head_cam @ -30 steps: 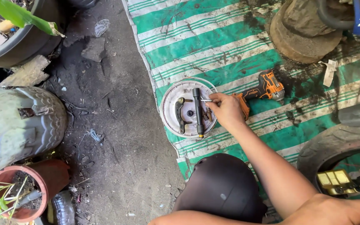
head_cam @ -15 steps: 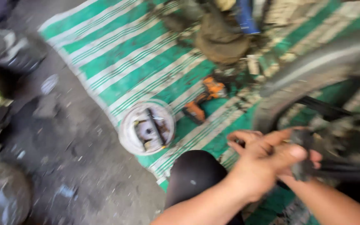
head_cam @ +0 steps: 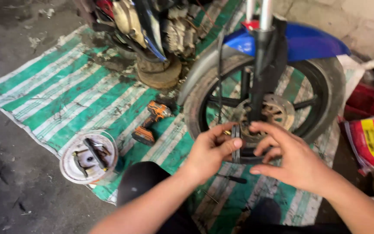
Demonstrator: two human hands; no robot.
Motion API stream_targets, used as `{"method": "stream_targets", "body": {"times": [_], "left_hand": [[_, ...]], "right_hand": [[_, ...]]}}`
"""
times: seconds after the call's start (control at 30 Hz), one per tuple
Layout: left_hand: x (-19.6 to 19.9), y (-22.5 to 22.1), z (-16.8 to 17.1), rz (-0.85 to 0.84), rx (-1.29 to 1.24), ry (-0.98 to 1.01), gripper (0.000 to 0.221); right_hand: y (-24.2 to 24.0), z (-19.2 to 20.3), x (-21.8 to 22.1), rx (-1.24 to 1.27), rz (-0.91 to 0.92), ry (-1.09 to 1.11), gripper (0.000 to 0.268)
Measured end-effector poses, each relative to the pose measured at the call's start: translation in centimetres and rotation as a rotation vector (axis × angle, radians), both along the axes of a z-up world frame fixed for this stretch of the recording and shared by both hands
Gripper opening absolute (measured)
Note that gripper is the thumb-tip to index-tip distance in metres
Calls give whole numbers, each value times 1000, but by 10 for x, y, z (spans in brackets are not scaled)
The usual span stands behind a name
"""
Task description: Disassembling a motorcycle brake caliper to inspect the brake pads using hand tools.
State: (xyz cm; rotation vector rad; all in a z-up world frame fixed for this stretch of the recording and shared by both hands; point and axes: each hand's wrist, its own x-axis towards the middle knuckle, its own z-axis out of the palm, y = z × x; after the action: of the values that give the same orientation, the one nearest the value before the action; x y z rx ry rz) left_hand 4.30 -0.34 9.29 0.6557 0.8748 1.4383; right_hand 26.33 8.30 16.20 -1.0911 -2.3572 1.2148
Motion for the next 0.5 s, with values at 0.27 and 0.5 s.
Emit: {"method": "stream_targets", "body": {"times": [0.27, 0.5], "left_hand": [[36, 49, 58, -94, -29, 661, 46], [39, 89, 27, -202, -22, 472, 50]], "right_hand": [[21, -5, 20, 143, 21, 370, 94], [50, -25, 23, 103, -125, 192, 109]]}}
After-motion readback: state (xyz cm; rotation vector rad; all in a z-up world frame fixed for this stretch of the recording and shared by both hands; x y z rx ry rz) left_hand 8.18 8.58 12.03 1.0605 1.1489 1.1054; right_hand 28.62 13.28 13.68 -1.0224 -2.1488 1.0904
